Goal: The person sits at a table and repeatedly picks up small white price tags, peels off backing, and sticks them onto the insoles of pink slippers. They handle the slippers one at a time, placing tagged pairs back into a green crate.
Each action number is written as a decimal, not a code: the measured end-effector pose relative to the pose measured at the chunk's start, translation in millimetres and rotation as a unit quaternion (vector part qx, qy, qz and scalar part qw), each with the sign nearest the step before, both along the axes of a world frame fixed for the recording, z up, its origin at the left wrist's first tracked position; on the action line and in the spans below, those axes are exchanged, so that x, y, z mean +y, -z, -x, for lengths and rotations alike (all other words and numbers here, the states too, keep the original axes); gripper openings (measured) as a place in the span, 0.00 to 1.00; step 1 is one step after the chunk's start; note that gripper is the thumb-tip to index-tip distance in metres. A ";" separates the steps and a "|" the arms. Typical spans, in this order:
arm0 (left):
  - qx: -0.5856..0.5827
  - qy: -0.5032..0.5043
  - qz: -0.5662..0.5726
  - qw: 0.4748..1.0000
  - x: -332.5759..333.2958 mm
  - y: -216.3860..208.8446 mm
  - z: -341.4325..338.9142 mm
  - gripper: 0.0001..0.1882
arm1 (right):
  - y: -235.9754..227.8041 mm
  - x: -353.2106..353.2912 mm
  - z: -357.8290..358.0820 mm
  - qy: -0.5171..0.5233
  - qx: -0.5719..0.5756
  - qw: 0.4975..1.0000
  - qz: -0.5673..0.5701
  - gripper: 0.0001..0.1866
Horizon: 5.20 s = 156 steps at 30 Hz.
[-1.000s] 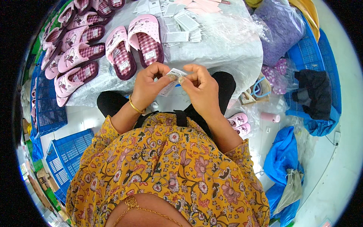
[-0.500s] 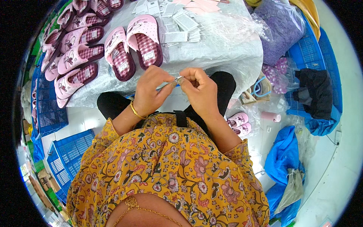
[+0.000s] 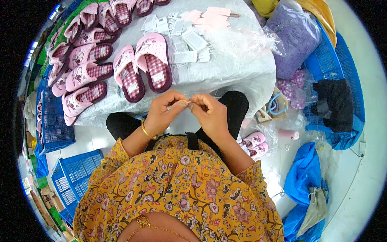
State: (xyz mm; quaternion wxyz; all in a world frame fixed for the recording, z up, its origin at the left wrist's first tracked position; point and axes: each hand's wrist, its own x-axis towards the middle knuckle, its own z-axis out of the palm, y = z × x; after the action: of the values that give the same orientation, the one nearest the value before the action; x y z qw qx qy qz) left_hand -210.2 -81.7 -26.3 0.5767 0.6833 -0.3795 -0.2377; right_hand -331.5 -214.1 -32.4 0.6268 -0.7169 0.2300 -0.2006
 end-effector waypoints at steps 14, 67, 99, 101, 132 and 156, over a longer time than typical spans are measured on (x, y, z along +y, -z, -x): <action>-0.073 0.007 -0.089 0.993 -5.2 -8.5 -8.7 0.05 | 0.5 -12.3 2.7 -0.051 -0.068 0.989 0.123 0.10; -0.058 -0.096 -0.012 0.994 -64.9 -46.0 -107.8 0.19 | -8.2 -42.3 -95.7 0.149 -0.200 0.967 -0.056 0.06; -0.257 -0.061 -0.023 0.964 -43.9 -67.2 -62.5 0.06 | -49.7 -29.3 -64.8 -0.003 -0.106 0.990 -0.088 0.18; -0.248 -0.055 -0.028 0.967 -44.0 -65.0 -62.8 0.06 | -48.6 -30.3 -64.2 -0.009 -0.113 0.989 -0.098 0.18; -0.222 0.131 -0.097 0.961 -44.8 -67.2 -96.5 0.08 | -37.3 -38.5 -60.9 -0.036 -0.015 0.999 -0.019 0.09; -0.396 -0.028 -0.297 0.869 -180.3 -25.9 -361.9 0.13 | -41.2 -63.4 -31.2 -0.183 -0.038 0.978 0.087 0.06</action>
State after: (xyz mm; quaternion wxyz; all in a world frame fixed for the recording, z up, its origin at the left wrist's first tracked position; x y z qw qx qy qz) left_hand 151.7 -262.0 -0.5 0.1545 0.8692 -0.4686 -0.0326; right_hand -300.3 -277.5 8.8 0.5966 -0.7904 0.0520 -0.1288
